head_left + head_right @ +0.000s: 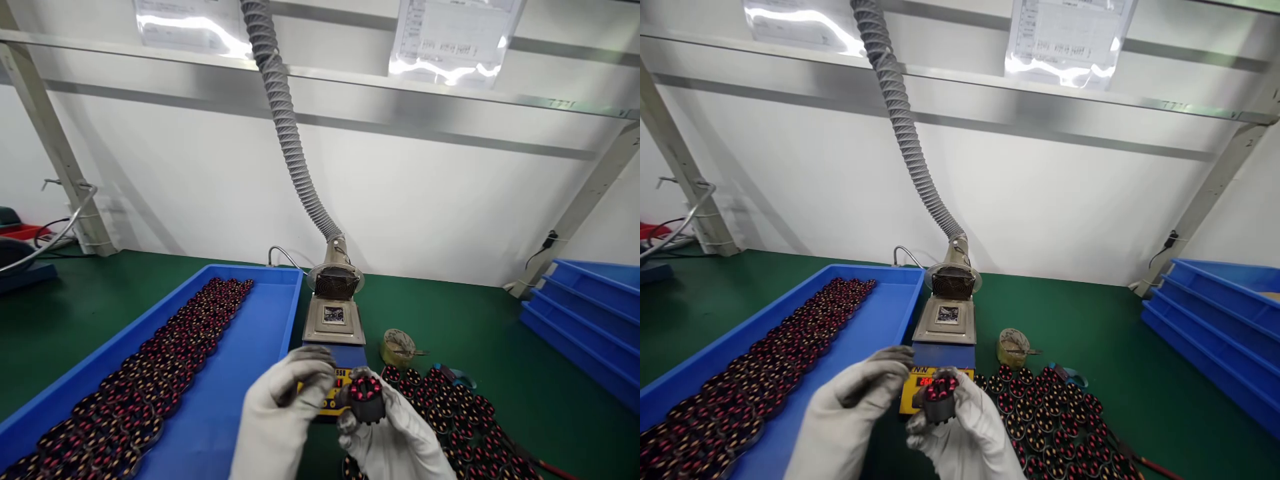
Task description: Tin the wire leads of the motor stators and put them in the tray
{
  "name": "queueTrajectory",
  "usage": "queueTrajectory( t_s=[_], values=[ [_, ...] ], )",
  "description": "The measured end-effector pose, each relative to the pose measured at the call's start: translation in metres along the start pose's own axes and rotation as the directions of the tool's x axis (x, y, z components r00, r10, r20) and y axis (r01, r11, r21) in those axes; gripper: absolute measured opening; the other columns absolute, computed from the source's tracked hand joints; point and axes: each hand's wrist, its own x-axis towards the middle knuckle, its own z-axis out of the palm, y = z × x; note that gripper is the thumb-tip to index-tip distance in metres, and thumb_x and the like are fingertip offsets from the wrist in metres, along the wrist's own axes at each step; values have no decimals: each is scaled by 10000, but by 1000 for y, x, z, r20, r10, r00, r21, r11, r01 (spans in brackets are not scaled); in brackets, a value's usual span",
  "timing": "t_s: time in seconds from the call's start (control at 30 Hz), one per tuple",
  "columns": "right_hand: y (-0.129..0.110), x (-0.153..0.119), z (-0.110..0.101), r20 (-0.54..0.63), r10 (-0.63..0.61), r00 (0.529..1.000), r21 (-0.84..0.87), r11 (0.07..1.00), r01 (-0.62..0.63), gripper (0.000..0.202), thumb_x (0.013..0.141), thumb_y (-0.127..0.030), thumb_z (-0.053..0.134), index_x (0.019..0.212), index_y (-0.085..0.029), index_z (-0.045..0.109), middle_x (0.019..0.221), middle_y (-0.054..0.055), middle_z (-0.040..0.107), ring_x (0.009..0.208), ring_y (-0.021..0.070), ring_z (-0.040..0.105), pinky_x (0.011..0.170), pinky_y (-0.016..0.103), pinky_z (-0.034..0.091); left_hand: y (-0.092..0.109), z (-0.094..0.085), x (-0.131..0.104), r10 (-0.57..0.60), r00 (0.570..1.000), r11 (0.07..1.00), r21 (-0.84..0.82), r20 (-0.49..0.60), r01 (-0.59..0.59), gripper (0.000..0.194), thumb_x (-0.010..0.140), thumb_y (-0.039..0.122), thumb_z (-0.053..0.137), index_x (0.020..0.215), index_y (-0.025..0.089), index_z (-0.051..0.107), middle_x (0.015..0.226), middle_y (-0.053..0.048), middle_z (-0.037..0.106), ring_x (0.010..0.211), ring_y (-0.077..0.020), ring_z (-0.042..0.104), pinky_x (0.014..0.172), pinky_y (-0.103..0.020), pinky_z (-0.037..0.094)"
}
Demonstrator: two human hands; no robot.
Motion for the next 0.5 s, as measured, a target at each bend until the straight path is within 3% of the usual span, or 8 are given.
queueTrajectory(
  t_s=[0.07, 0.13, 0.2, 0.23, 0.33, 0.4, 0.5],
  values=[
    [1, -3, 0, 11, 14, 1000, 19, 1000, -14, 302, 684, -423, 699, 923, -242, 662, 887, 44, 697, 727, 172, 663, 698, 317, 523, 0, -4, 0, -32, 999, 997, 71, 1, 32, 113, 666, 212, 682, 713, 312, 707, 840, 36, 700, 836, -167, 629, 757, -198, 490],
    [2, -6, -2, 0, -23, 1000, -61, 998, 23, 312, 722, -475, 636, 931, -245, 666, 938, 62, 691, 799, 206, 660, 728, 352, 521, -3, -6, 1, -18, 981, 974, 226, 193, -26, 409, 554, 128, 742, 885, 361, 687, 996, 40, 676, 955, -200, 595, 849, -247, 459],
    [1, -6, -4, -12, -75, 997, -180, 981, 72, 325, 742, -495, 592, 922, -236, 671, 944, 78, 689, 871, 246, 643, 768, 404, 513, -8, -6, 2, 42, 910, 933, 311, 413, -184, 702, 476, 26, 743, 1041, 421, 609, 1092, 50, 640, 1013, -214, 565, 909, -292, 417],
    [0, -6, -5, -12, -89, 996, -219, 972, 84, 325, 748, -493, 581, 920, -233, 673, 941, 81, 690, 899, 257, 634, 781, 418, 508, -11, -5, 3, 95, 875, 917, 301, 475, -263, 749, 490, 19, 741, 1086, 439, 572, 1105, 52, 634, 1011, -212, 564, 915, -306, 409],
    [-1, -7, -3, -10, -84, 996, -232, 970, 79, 311, 774, -475, 558, 931, -231, 670, 942, 75, 689, 933, 258, 620, 800, 434, 494, -15, -2, 6, 257, 809, 912, 144, 529, -384, 575, 611, 157, 753, 1091, 422, 579, 1054, 35, 658, 969, -203, 582, 889, -306, 424],
    [0, -7, 0, -5, -79, 997, -222, 972, 76, 288, 776, -449, 574, 933, -227, 669, 921, 71, 692, 903, 246, 629, 798, 436, 489, -15, 0, 7, 239, 839, 955, 39, 489, -295, 400, 632, 238, 760, 991, 380, 654, 982, 18, 685, 924, -202, 603, 845, -276, 453],
    [5, -8, 4, 1, -67, 998, -145, 987, 67, 213, 750, -399, 633, 879, -235, 675, 871, 47, 700, 832, 207, 645, 795, 411, 484, -11, 5, 5, 30, 938, 993, -118, 345, 12, 116, 623, 200, 752, 684, 296, 727, 745, 0, 712, 764, -184, 643, 702, -210, 504]
  ],
)
